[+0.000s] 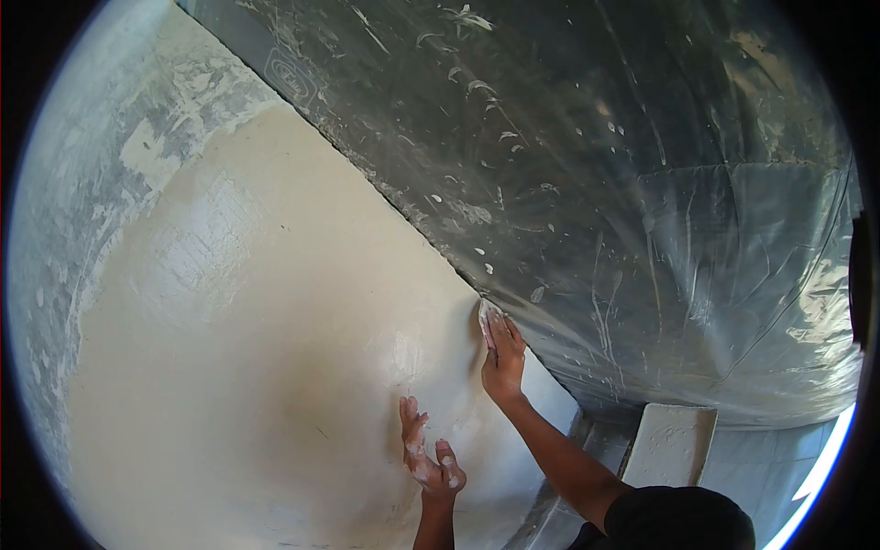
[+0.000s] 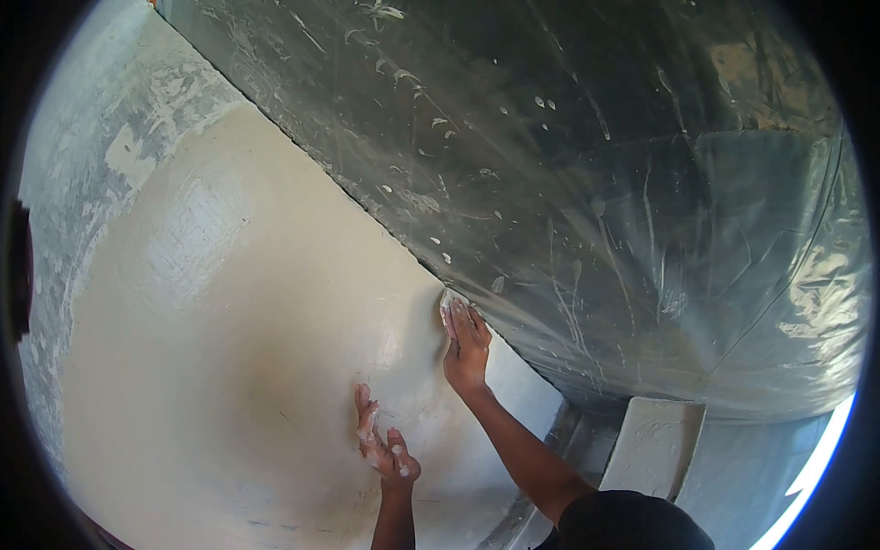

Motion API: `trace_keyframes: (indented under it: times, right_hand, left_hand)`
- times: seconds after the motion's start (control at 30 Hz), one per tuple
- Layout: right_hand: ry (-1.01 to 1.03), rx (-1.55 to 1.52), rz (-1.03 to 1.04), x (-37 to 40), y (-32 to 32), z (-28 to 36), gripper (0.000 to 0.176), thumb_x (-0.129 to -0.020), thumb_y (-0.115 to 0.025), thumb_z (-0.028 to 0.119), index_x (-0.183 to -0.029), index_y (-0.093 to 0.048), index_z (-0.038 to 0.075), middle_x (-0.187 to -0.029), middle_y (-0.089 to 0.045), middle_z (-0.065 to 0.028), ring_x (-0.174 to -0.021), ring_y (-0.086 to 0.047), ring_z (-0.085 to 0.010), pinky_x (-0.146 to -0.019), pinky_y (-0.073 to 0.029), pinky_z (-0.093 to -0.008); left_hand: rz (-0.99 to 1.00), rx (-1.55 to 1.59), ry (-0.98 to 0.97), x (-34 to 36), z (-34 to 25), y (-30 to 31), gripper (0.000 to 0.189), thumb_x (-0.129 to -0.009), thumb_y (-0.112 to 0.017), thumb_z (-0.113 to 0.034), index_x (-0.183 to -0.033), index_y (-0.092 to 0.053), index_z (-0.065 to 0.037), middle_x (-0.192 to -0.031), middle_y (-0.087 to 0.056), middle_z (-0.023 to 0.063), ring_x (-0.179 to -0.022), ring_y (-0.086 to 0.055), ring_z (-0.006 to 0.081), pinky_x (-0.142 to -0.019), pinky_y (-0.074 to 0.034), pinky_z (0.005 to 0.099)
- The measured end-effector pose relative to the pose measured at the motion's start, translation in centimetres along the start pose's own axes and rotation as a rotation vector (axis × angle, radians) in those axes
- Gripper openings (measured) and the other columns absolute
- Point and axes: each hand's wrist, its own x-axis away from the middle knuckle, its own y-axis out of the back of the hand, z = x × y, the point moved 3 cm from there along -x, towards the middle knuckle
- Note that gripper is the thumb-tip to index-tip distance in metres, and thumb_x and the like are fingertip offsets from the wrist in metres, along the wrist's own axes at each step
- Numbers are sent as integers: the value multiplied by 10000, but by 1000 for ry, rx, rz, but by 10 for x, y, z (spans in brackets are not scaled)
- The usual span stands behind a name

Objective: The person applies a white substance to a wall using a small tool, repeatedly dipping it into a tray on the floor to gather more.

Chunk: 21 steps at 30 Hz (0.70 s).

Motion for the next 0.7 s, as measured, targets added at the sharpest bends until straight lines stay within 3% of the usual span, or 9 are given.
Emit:
trace_keyframes:
  times: [0.13,0.23,0.3,0.43,0.5,0.63,0.7]
  right_hand:
    - [-27,-49,205,78,-6,19,634,-765,-542,-118,-1380,-573,36,-1471,-522,-195,-1415,-398,-426,-1183,-263,-473]
    - [60,-189,239,101,24,28,524,-842,-525,-130,-1332,-612,34,-1377,-607,-175,-1326,-510,-406,-1120,-376,-462]
    - [16,-75,77,61,33,20,504,-873,-501,-143,-1333,-613,29,-1335,-637,-163,-1280,-552,-392,-1100,-410,-442]
    - [-69,-14,32,15,-2,-20,612,-799,-499,-169,-1370,-587,30,-1426,-565,-183,-1367,-469,-415,-1143,-367,-443]
    - [-82,46,63,50,-12,-9,626,-790,-530,-156,-1380,-585,44,-1438,-548,-202,-1390,-445,-422,-1154,-350,-447]
    - [-4,-154,227,100,23,16,442,-892,-570,-101,-1308,-638,32,-1334,-638,-180,-1326,-532,-390,-1127,-383,-448]
    - [-71,-115,103,66,34,11,467,-872,-555,-138,-1298,-642,32,-1317,-645,-185,-1299,-561,-373,-1114,-402,-437]
  left_hand:
    - [3,18,16,0,1,-3,413,-945,-457,-141,-1300,-465,70,-1411,-483,354,-1361,-402,564,-1131,-326,622]
    - [8,20,32,0,3,-2,403,-950,-455,-137,-1295,-471,70,-1418,-479,350,-1362,-402,562,-1132,-328,619]
    - [15,13,23,0,5,-1,400,-951,-454,-133,-1295,-472,71,-1420,-475,353,-1361,-403,563,-1130,-331,618]
    - [17,2,16,3,7,-4,398,-954,-446,-137,-1292,-473,72,-1426,-466,356,-1359,-404,565,-1126,-338,619]
    - [28,10,-1,0,7,-8,398,-954,-444,-143,-1288,-476,73,-1424,-467,357,-1354,-408,568,-1125,-340,621]
    - [52,-4,-36,-5,8,-14,400,-951,-439,-158,-1271,-485,76,-1409,-480,360,-1341,-417,577,-1116,-352,625]
    - [48,-8,-39,-6,10,-14,399,-949,-440,-159,-1267,-487,77,-1401,-485,363,-1334,-422,581,-1111,-357,627]
